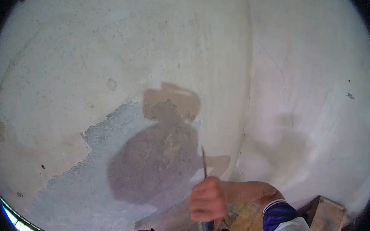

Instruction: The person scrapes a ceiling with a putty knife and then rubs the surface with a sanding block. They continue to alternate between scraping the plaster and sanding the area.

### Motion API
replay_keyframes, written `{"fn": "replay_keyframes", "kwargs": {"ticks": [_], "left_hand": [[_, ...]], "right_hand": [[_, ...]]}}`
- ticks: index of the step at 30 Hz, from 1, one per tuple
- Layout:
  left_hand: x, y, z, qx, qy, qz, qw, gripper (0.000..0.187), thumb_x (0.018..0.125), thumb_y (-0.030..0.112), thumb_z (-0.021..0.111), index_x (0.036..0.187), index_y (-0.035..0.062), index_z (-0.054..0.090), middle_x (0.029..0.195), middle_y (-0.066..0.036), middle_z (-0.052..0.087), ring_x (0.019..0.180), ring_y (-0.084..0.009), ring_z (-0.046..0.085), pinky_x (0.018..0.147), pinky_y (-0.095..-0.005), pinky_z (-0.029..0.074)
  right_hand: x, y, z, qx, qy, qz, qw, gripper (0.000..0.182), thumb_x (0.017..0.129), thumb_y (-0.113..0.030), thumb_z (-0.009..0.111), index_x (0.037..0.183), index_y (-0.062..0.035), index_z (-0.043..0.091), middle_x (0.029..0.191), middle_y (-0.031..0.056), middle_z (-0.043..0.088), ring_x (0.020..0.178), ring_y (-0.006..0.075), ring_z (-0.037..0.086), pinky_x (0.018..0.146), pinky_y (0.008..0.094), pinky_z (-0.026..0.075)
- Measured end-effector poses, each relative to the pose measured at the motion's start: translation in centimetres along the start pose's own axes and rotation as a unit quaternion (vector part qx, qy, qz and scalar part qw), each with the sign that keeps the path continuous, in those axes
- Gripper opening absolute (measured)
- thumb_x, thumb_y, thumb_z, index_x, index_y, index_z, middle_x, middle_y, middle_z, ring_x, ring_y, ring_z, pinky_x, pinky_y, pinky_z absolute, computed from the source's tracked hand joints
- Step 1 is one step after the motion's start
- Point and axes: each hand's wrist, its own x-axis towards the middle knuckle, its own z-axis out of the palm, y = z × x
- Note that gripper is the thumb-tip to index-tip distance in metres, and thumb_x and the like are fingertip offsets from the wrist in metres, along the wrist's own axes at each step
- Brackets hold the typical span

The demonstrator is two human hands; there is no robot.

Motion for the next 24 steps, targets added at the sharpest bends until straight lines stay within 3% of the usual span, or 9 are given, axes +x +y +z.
{"fn": "replay_keyframes", "kwargs": {"ticks": [2, 5, 8, 10, 12, 15, 16, 19, 24], "left_hand": [[-0.1, 0.7, 0.7, 0.036, -0.018, 0.004, 0.999, 0.031, 0.082, -0.003, 0.068, 0.103, 0.007, 0.048, 0.092, -0.011, 0.059, 0.084, -0.0199, 0.056, 0.074, -0.0322, 0.049], [-0.6, 1.4, 2.1, 0.05, 0.021, -0.01, 0.998, 0.029, 0.083, -0.001, 0.067, 0.103, 0.0071, 0.048, 0.093, -0.012, 0.058, 0.084, -0.0205, 0.055, 0.075, -0.0337, 0.049], [-1.6, 0.7, 3.4, 0.009, 0.07, -0.018, 0.997, 0.029, 0.084, 0.0, 0.067, 0.104, 0.0076, 0.047, 0.095, -0.013, 0.056, 0.084, -0.0214, 0.055, 0.075, -0.035, 0.05], [-1.3, 1.2, 3.3, 0.048, 0.053, 0.008, 0.997, 0.029, 0.085, 0.001, 0.066, 0.105, 0.0084, 0.046, 0.096, -0.013, 0.055, 0.083, -0.0215, 0.054, 0.074, -0.0352, 0.051], [-1.5, 1.1, 4.7, 0.009, 0.088, 0.001, 0.996, 0.029, 0.085, 0.001, 0.065, 0.105, 0.0092, 0.046, 0.094, -0.013, 0.056, 0.083, -0.0216, 0.054, 0.072, -0.0341, 0.051], [-2.3, 1.2, 4.9, 0.07, 0.084, -0.039, 0.993, 0.03, 0.084, 0.001, 0.065, 0.105, 0.0089, 0.046, 0.092, -0.013, 0.057, 0.081, -0.0214, 0.054, 0.071, -0.0341, 0.051], [-2.2, 1.2, 4.8, 0.067, 0.069, -0.009, 0.995, 0.029, 0.083, 0.0, 0.066, 0.104, 0.0071, 0.046, 0.09, -0.014, 0.058, 0.079, -0.0219, 0.055, 0.069, -0.0347, 0.051], [-2.0, 1.9, 5.6, 0.094, 0.081, -0.009, 0.992, 0.027, 0.084, 0.001, 0.066, 0.102, 0.0056, 0.047, 0.09, -0.015, 0.059, 0.078, -0.0224, 0.055, 0.069, -0.0363, 0.052], [-1.7, 2.5, 6.6, 0.044, 0.11, 0.002, 0.993, 0.024, 0.084, 0.001, 0.065, 0.1, 0.0046, 0.047, 0.089, -0.016, 0.058, 0.079, -0.0231, 0.056, 0.071, -0.0389, 0.053]], "right_hand": [[-0.1, 0.1, 1.7, -0.04, -0.039, -0.095, 0.994, 0.053, 0.087, -0.051, 0.053, 0.056, -0.0126, 0.035, 0.057, -0.0016, 0.031, 0.045, 0.0149, 0.039, 0.041, 0.029, 0.031], [0.4, 2.0, 1.0, -0.006, -0.086, -0.155, 0.984, 0.045, 0.089, -0.042, 0.048, 0.057, -0.0136, 0.036, 0.058, -0.0021, 0.034, 0.048, 0.0132, 0.041, 0.041, 0.028, 0.031], [0.9, 9.3, -1.6, -0.062, -0.076, -0.081, 0.992, 0.041, 0.09, -0.039, 0.044, 0.058, -0.0155, 0.037, 0.059, -0.0039, 0.035, 0.05, 0.0123, 0.042, 0.042, 0.0278, 0.031], [0.4, 7.4, -1.5, 0.032, -0.092, -0.123, 0.988, 0.036, 0.078, -0.041, 0.057, 0.06, -0.0138, 0.042, 0.057, -0.0015, 0.041, 0.05, 0.0163, 0.048, 0.044, 0.0325, 0.039], [0.5, 4.2, -2.2, 0.02, -0.121, -0.184, 0.975, 0.044, 0.085, -0.047, 0.05, 0.059, -0.0143, 0.038, 0.058, -0.0023, 0.038, 0.048, 0.0147, 0.044, 0.043, 0.0278, 0.033], [0.2, 7.9, -2.0, 0.075, -0.125, -0.142, 0.979, 0.045, 0.085, -0.049, 0.05, 0.059, -0.0137, 0.038, 0.057, -0.0017, 0.038, 0.048, 0.0149, 0.043, 0.043, 0.0276, 0.033], [0.1, 7.4, -1.9, 0.06, -0.119, -0.141, 0.981, 0.048, 0.084, -0.052, 0.049, 0.059, -0.013, 0.038, 0.058, -0.0018, 0.039, 0.047, 0.015, 0.043, 0.043, 0.0287, 0.033], [-1.1, 4.7, -1.1, 0.064, -0.092, -0.207, 0.972, 0.051, 0.081, -0.056, 0.051, 0.06, -0.012, 0.039, 0.058, -0.0007, 0.04, 0.046, 0.0155, 0.042, 0.043, 0.0293, 0.033], [0.6, 7.4, -2.1, 0.101, -0.101, -0.171, 0.975, 0.045, 0.078, -0.051, 0.055, 0.059, -0.0139, 0.039, 0.058, -0.0025, 0.039, 0.047, 0.0139, 0.042, 0.043, 0.0295, 0.033]]}}
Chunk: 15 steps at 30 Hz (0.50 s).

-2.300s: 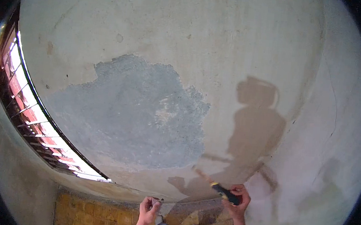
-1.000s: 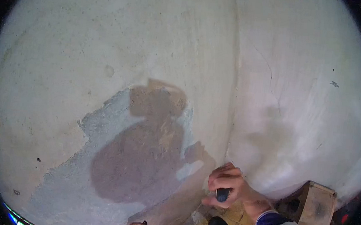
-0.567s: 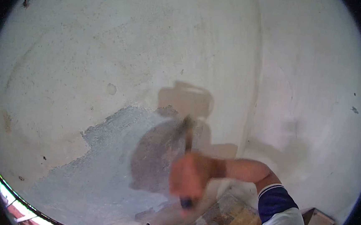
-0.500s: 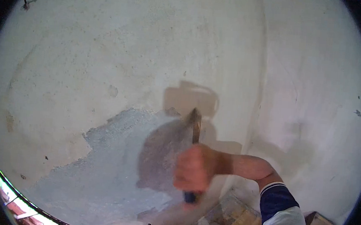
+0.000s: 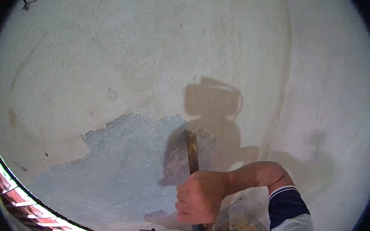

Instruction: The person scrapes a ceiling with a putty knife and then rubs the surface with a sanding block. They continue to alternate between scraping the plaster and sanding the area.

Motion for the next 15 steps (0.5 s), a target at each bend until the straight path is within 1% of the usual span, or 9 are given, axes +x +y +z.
{"fn": "replay_keyframes", "kwargs": {"ticks": [1, 3, 5, 7, 8, 10, 11, 13, 15], "left_hand": [[0.1, -0.1, 0.2, -0.004, 0.004, 0.005, 1.0, 0.024, 0.084, 0.001, 0.065, 0.1, 0.0046, 0.047, 0.089, -0.016, 0.058, 0.08, -0.0231, 0.056, 0.072, -0.0394, 0.053], [-0.2, 0.1, 0.4, -0.019, 0.023, 0.0, 1.0, 0.025, 0.085, 0.001, 0.065, 0.101, 0.0043, 0.047, 0.089, -0.017, 0.058, 0.08, -0.0233, 0.056, 0.071, -0.0396, 0.053], [-0.3, 0.2, 0.4, -0.01, 0.032, -0.006, 0.999, 0.025, 0.085, 0.001, 0.064, 0.103, 0.0042, 0.047, 0.089, -0.017, 0.058, 0.08, -0.0235, 0.056, 0.071, -0.0397, 0.054], [-0.3, 0.7, 0.2, 0.028, 0.025, -0.017, 0.999, 0.026, 0.085, 0.001, 0.064, 0.104, 0.0045, 0.047, 0.09, -0.017, 0.058, 0.08, -0.0237, 0.055, 0.071, -0.0398, 0.054], [-0.3, 0.4, 0.1, 0.024, 0.024, -0.008, 0.999, 0.026, 0.085, 0.001, 0.064, 0.105, 0.0046, 0.047, 0.091, -0.017, 0.058, 0.081, -0.0237, 0.055, 0.072, -0.0398, 0.054], [-0.6, -0.1, -0.1, 0.015, 0.023, 0.009, 1.0, 0.027, 0.084, 0.0, 0.064, 0.105, 0.005, 0.047, 0.092, -0.018, 0.057, 0.081, -0.0237, 0.055, 0.072, -0.0398, 0.054], [-0.5, -0.2, 0.2, 0.013, 0.029, 0.001, 1.0, 0.027, 0.084, 0.0, 0.064, 0.105, 0.0052, 0.047, 0.092, -0.018, 0.057, 0.081, -0.0236, 0.055, 0.073, -0.0399, 0.054], [-0.3, 0.7, 0.1, 0.016, 0.03, -0.021, 0.999, 0.027, 0.084, 0.0, 0.063, 0.105, 0.0056, 0.047, 0.093, -0.018, 0.057, 0.082, -0.0233, 0.055, 0.074, -0.0401, 0.054], [-0.6, 0.1, -0.5, 0.02, 0.013, -0.02, 1.0, 0.027, 0.084, 0.001, 0.064, 0.105, 0.0055, 0.047, 0.092, -0.018, 0.057, 0.082, -0.0231, 0.055, 0.074, -0.0401, 0.054]], "right_hand": [[0.1, -0.4, 0.3, 0.005, 0.011, -0.004, 1.0, 0.045, 0.078, -0.051, 0.055, 0.059, -0.0141, 0.038, 0.058, -0.0026, 0.039, 0.047, 0.0137, 0.042, 0.043, 0.0295, 0.033], [0.4, -1.7, 2.0, -0.031, 0.058, -0.08, 0.995, 0.045, 0.078, -0.051, 0.055, 0.059, -0.0139, 0.039, 0.057, -0.0025, 0.039, 0.046, 0.0135, 0.041, 0.042, 0.03, 0.032], [-0.1, -0.9, 2.1, -0.06, 0.053, -0.061, 0.995, 0.042, 0.077, -0.047, 0.056, 0.058, -0.0139, 0.039, 0.057, -0.0024, 0.038, 0.047, 0.0132, 0.041, 0.042, 0.0298, 0.032], [-0.4, 2.1, -0.7, -0.081, 0.001, 0.056, 0.995, 0.037, 0.077, -0.041, 0.058, 0.058, -0.0141, 0.041, 0.056, -0.0023, 0.038, 0.048, 0.0127, 0.043, 0.044, 0.029, 0.033], [-0.1, 1.1, -1.1, -0.088, 0.014, 0.006, 0.996, 0.033, 0.074, -0.037, 0.059, 0.058, -0.0137, 0.042, 0.057, -0.0019, 0.039, 0.049, 0.0136, 0.044, 0.044, 0.0286, 0.034], [0.8, -1.7, -0.5, -0.082, 0.001, -0.044, 0.996, 0.033, 0.074, -0.036, 0.059, 0.058, -0.0135, 0.041, 0.057, -0.0014, 0.039, 0.05, 0.0144, 0.045, 0.045, 0.0283, 0.034], [1.0, -2.6, -0.2, -0.077, -0.006, -0.067, 0.995, 0.033, 0.074, -0.036, 0.059, 0.057, -0.0134, 0.041, 0.057, -0.0012, 0.039, 0.051, 0.0148, 0.046, 0.045, 0.0282, 0.035], [-0.1, -0.8, 1.4, 0.023, 0.012, 0.033, 0.999, 0.031, 0.072, -0.034, 0.059, 0.058, -0.0126, 0.042, 0.057, -0.0009, 0.039, 0.052, 0.0165, 0.047, 0.046, 0.0284, 0.036], [0.0, 0.0, 0.0, -0.009, 0.001, 0.028, 1.0, 0.028, 0.069, -0.033, 0.059, 0.059, -0.0123, 0.042, 0.057, -0.0005, 0.04, 0.053, 0.0174, 0.048, 0.047, 0.0287, 0.037]]}}
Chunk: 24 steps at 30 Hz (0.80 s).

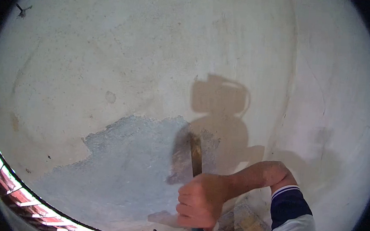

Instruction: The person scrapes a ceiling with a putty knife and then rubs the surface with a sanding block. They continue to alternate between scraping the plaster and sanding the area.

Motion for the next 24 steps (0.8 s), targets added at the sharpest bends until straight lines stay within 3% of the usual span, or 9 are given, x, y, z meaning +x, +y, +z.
{"fn": "replay_keyframes", "kwargs": {"ticks": [2, 4, 6, 8, 9, 13, 20, 21, 24], "left_hand": [[0.0, 0.0, -0.3, -0.01, 0.0, -0.001, 1.0, 0.027, 0.084, 0.002, 0.064, 0.105, 0.0054, 0.047, 0.093, -0.018, 0.057, 0.082, -0.023, 0.055, 0.074, -0.04, 0.054], [0.3, 0.2, 0.3, -0.035, 0.018, 0.001, 0.999, 0.026, 0.084, 0.002, 0.065, 0.104, 0.0053, 0.047, 0.093, -0.018, 0.058, 0.082, -0.0229, 0.055, 0.073, -0.0398, 0.054], [-0.1, 0.0, -0.3, -0.005, 0.019, -0.007, 1.0, 0.026, 0.084, 0.002, 0.064, 0.103, 0.0051, 0.047, 0.093, -0.018, 0.058, 0.082, -0.023, 0.055, 0.072, -0.0395, 0.055], [0.3, -0.4, 0.0, -0.017, 0.032, -0.004, 0.999, 0.025, 0.084, 0.002, 0.064, 0.102, 0.0049, 0.048, 0.092, -0.018, 0.058, 0.082, -0.023, 0.055, 0.071, -0.0393, 0.055], [0.5, -0.6, 0.3, -0.04, 0.043, -0.001, 0.998, 0.025, 0.084, 0.002, 0.065, 0.102, 0.0046, 0.048, 0.092, -0.018, 0.058, 0.082, -0.0229, 0.055, 0.071, -0.0392, 0.055], [0.4, -0.9, 0.7, -0.03, 0.042, -0.018, 0.999, 0.024, 0.082, 0.0, 0.065, 0.098, 0.0038, 0.048, 0.091, -0.017, 0.058, 0.081, -0.0224, 0.055, 0.072, -0.0395, 0.055], [1.3, 0.3, 2.0, -0.019, 0.012, -0.019, 1.0, 0.026, 0.083, 0.002, 0.066, 0.1, 0.0038, 0.047, 0.093, -0.016, 0.059, 0.082, -0.0228, 0.057, 0.077, -0.0417, 0.054], [1.3, 1.0, 2.5, -0.031, 0.017, -0.019, 0.999, 0.026, 0.084, 0.002, 0.066, 0.1, 0.0039, 0.047, 0.093, -0.016, 0.059, 0.082, -0.0227, 0.057, 0.077, -0.0419, 0.054], [1.3, 2.6, 3.0, 0.009, -0.02, -0.059, 0.998, 0.026, 0.085, 0.003, 0.066, 0.102, 0.0045, 0.047, 0.095, -0.016, 0.059, 0.082, -0.0219, 0.057, 0.078, -0.0422, 0.053]], "right_hand": [[-0.5, -3.0, 0.9, -0.03, -0.019, -0.05, 0.998, 0.033, 0.07, -0.038, 0.059, 0.06, -0.0118, 0.043, 0.057, 0.0003, 0.041, 0.05, 0.0184, 0.047, 0.045, 0.0299, 0.037], [-0.8, -2.5, 0.6, -0.047, -0.037, -0.016, 0.998, 0.034, 0.07, -0.04, 0.06, 0.061, -0.0107, 0.046, 0.056, 0.0029, 0.044, 0.049, 0.0212, 0.049, 0.045, 0.0332, 0.04], [-1.4, 1.7, 0.3, -0.034, -0.046, 0.117, 0.992, 0.032, 0.069, -0.038, 0.063, 0.061, -0.009, 0.052, 0.055, 0.0073, 0.048, 0.049, 0.0258, 0.053, 0.048, 0.0386, 0.045], [-2.5, 1.9, 2.2, -0.076, -0.002, 0.01, 0.997, 0.03, 0.077, -0.034, 0.057, 0.061, -0.0127, 0.044, 0.058, -0.0007, 0.042, 0.051, 0.0175, 0.047, 0.044, 0.0297, 0.037], [-2.1, -1.0, 3.3, 0.008, 0.017, -0.004, 1.0, 0.029, 0.078, -0.033, 0.057, 0.061, -0.0129, 0.044, 0.058, -0.0011, 0.042, 0.051, 0.0172, 0.047, 0.044, 0.0297, 0.037], [-1.5, -0.7, 0.9, -0.013, -0.079, -0.005, 0.997, 0.021, 0.075, -0.026, 0.057, 0.062, -0.0143, 0.044, 0.061, -0.0031, 0.042, 0.055, 0.0143, 0.049, 0.049, 0.0303, 0.039], [-2.7, -0.3, 3.9, 0.133, 0.053, -0.023, 0.989, 0.034, 0.073, -0.042, 0.06, 0.061, -0.0137, 0.046, 0.056, -0.0025, 0.042, 0.051, 0.0149, 0.048, 0.046, 0.0328, 0.039], [-2.0, 2.6, 0.4, -0.005, -0.025, 0.054, 0.998, 0.033, 0.072, -0.04, 0.062, 0.06, -0.0143, 0.045, 0.056, -0.0031, 0.039, 0.049, 0.0139, 0.047, 0.045, 0.0309, 0.038], [-2.1, 1.9, -2.6, -0.088, -0.001, 0.031, 0.996, 0.028, 0.074, -0.031, 0.06, 0.06, -0.0138, 0.043, 0.058, -0.0024, 0.039, 0.052, 0.0141, 0.047, 0.043, 0.0291, 0.036]]}}
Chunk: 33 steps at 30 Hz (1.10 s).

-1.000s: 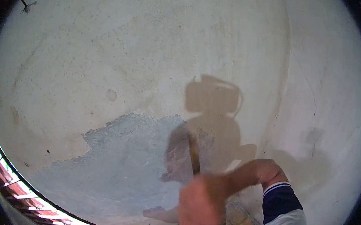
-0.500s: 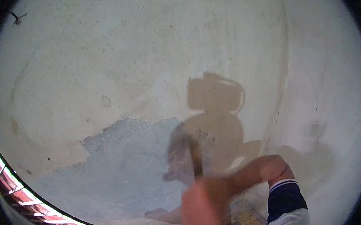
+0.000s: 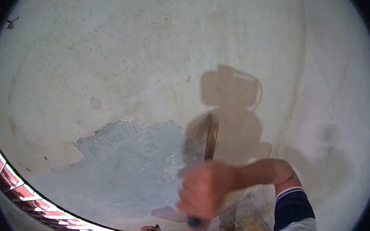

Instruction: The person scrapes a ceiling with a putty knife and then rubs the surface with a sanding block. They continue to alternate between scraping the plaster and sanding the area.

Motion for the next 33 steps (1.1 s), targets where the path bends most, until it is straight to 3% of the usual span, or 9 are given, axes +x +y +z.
{"fn": "replay_keyframes", "kwargs": {"ticks": [1, 6, 12, 15, 17, 19, 26, 27, 33], "left_hand": [[-0.4, -0.8, 0.5, -0.024, 0.012, 0.024, 0.999, 0.026, 0.086, 0.002, 0.065, 0.103, 0.0052, 0.047, 0.096, -0.016, 0.058, 0.083, -0.0211, 0.057, 0.081, -0.0432, 0.053], [-3.5, -2.1, 1.3, 0.003, 0.008, -0.031, 0.999, 0.025, 0.086, 0.001, 0.065, 0.104, 0.0059, 0.047, 0.097, -0.015, 0.058, 0.085, -0.0216, 0.056, 0.085, -0.0459, 0.051], [-6.1, 0.1, 4.6, 0.012, 0.053, -0.061, 0.997, 0.029, 0.085, 0.003, 0.066, 0.108, 0.0065, 0.048, 0.098, -0.015, 0.057, 0.088, -0.0235, 0.057, 0.085, -0.0443, 0.051], [-6.9, 1.3, 5.5, 0.033, 0.058, -0.067, 0.996, 0.022, 0.084, -0.001, 0.064, 0.102, 0.0045, 0.051, 0.099, -0.015, 0.062, 0.093, -0.0241, 0.06, 0.084, -0.0389, 0.05], [-8.1, 0.9, 4.6, 0.081, 0.051, -0.086, 0.992, 0.022, 0.084, -0.002, 0.063, 0.102, 0.0031, 0.052, 0.1, -0.014, 0.062, 0.094, -0.0238, 0.061, 0.082, -0.0368, 0.05], [-10.2, 0.9, 2.7, 0.137, 0.033, -0.117, 0.983, 0.029, 0.084, 0.001, 0.066, 0.108, 0.0019, 0.049, 0.1, -0.012, 0.058, 0.093, -0.0232, 0.059, 0.08, -0.0377, 0.051], [-11.6, 5.6, -1.0, 0.044, 0.06, -0.138, 0.988, 0.018, 0.085, 0.0, 0.064, 0.096, 0.0042, 0.05, 0.096, -0.01, 0.057, 0.09, -0.0197, 0.059, 0.08, -0.036, 0.051], [-12.2, 6.0, -1.0, 0.019, 0.088, -0.13, 0.987, 0.018, 0.085, 0.001, 0.064, 0.095, 0.0045, 0.05, 0.096, -0.01, 0.057, 0.089, -0.0198, 0.059, 0.081, -0.0366, 0.051], [-15.2, 7.8, -2.2, 0.01, 0.143, -0.091, 0.986, 0.016, 0.086, 0.002, 0.062, 0.095, 0.0057, 0.049, 0.096, -0.011, 0.056, 0.087, -0.0182, 0.057, 0.086, -0.0432, 0.051]], "right_hand": [[-0.6, -1.3, -0.1, 0.011, 0.011, -0.06, 0.998, 0.029, 0.08, -0.028, 0.057, 0.061, -0.0119, 0.043, 0.058, -0.0018, 0.039, 0.051, 0.0142, 0.046, 0.042, 0.0278, 0.036], [-5.1, -5.2, 3.7, 0.089, 0.023, -0.092, 0.992, 0.024, 0.064, -0.03, 0.065, 0.061, -0.0121, 0.05, 0.055, 0.0037, 0.049, 0.051, 0.0222, 0.056, 0.044, 0.0326, 0.041], [-3.2, -6.9, 3.6, 0.285, -0.04, -0.119, 0.95, 0.025, 0.075, -0.027, 0.064, 0.063, -0.0134, 0.047, 0.056, 0.002, 0.048, 0.048, 0.0205, 0.052, 0.046, 0.0333, 0.041], [0.3, -9.4, 4.4, 0.331, 0.009, -0.143, 0.933, 0.022, 0.075, -0.027, 0.063, 0.064, -0.0139, 0.048, 0.055, 0.0032, 0.047, 0.048, 0.0208, 0.053, 0.05, 0.0352, 0.044], [0.6, -7.3, 4.2, 0.293, 0.08, -0.04, 0.952, 0.021, 0.069, -0.028, 0.059, 0.066, -0.0093, 0.05, 0.057, 0.0005, 0.049, 0.049, 0.0174, 0.054, 0.047, 0.0333, 0.044], [2.4, -0.7, 2.3, 0.058, 0.102, -0.065, 0.991, 0.018, 0.06, -0.019, 0.06, 0.063, -0.0079, 0.046, 0.057, -0.0003, 0.042, 0.049, 0.0135, 0.05, 0.04, 0.0272, 0.038], [3.3, -1.7, 4.3, 0.111, 0.096, -0.054, 0.988, 0.019, 0.066, -0.025, 0.062, 0.064, -0.0116, 0.048, 0.054, 0.002, 0.049, 0.049, 0.0206, 0.057, 0.044, 0.0344, 0.045], [3.6, -0.6, 3.4, -0.002, 0.038, -0.04, 0.998, 0.02, 0.064, -0.024, 0.063, 0.062, -0.0117, 0.047, 0.055, 0.0023, 0.05, 0.049, 0.0205, 0.057, 0.045, 0.0339, 0.045], [4.9, -5.2, 2.9, 0.036, 0.13, -0.108, 0.985, 0.025, 0.058, -0.026, 0.067, 0.061, -0.0107, 0.047, 0.051, 0.0029, 0.05, 0.044, 0.0209, 0.054, 0.042, 0.0338, 0.044]]}}
